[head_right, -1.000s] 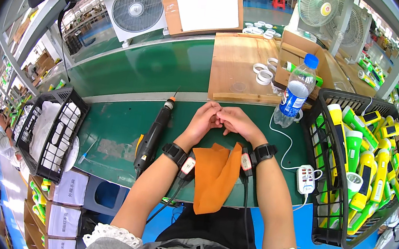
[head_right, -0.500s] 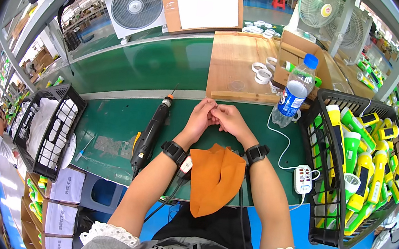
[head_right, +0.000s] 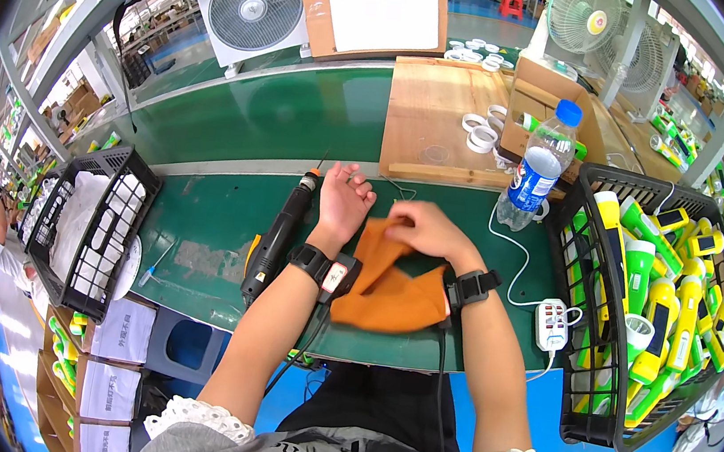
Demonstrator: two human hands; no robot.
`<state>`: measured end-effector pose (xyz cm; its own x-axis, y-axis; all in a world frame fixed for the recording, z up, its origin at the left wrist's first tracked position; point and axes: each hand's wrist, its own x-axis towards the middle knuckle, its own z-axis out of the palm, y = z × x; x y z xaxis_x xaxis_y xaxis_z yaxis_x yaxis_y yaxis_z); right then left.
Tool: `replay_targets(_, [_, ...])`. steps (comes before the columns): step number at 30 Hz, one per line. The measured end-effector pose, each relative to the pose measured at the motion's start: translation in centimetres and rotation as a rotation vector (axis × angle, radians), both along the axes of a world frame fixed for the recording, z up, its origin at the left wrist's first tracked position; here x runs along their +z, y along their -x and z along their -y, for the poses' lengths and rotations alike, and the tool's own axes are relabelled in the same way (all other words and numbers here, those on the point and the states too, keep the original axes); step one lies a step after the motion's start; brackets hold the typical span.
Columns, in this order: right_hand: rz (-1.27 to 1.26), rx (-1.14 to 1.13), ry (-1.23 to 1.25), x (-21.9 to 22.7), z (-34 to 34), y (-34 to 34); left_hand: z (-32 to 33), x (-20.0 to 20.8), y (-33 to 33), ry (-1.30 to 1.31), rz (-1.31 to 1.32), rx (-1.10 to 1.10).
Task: The person is seen assembling flashlights on a production line, including applying stickers and components.
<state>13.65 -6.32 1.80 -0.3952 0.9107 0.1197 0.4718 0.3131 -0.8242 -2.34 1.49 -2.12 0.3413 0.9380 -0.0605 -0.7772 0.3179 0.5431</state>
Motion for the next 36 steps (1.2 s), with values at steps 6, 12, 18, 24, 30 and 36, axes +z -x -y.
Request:
replay_targets(6, [0.063, -0.471, -0.628, 1.1, 0.3, 1.4, -0.7, 0.0, 0.8, -0.055, -0.015, 0.101])
replay_targets(12, [-0.286, 0.148, -0.012, -0.1, 1.1, 3.3, -1.0, -0.2, 0.8, -0.053, 0.002, 0.112])
replay_targets(18, [0.052, 0.203, -0.067, 0.5, 1.7, 4.1, -0.8, 0.0, 0.9, -0.062, -0.006, 0.115])
replay_targets(24, [-0.015, 0.052, 0.007, 0.5, 2.1, 4.8, -0.9, 0.5, 1.7, -0.051, 0.008, 0.136])
replay_targets(30, [-0.215, 0.129, -0.123, -0.7, 1.7, 5.5, -1.4, 0.3, 2.1, -0.034, 0.054, 0.192])
replay_targets(36, [-0.162, 0.058, -0.147, -0.5, 1.7, 5.3, -1.0, 0.7, 2.1, -0.048, 0.027, 0.167])
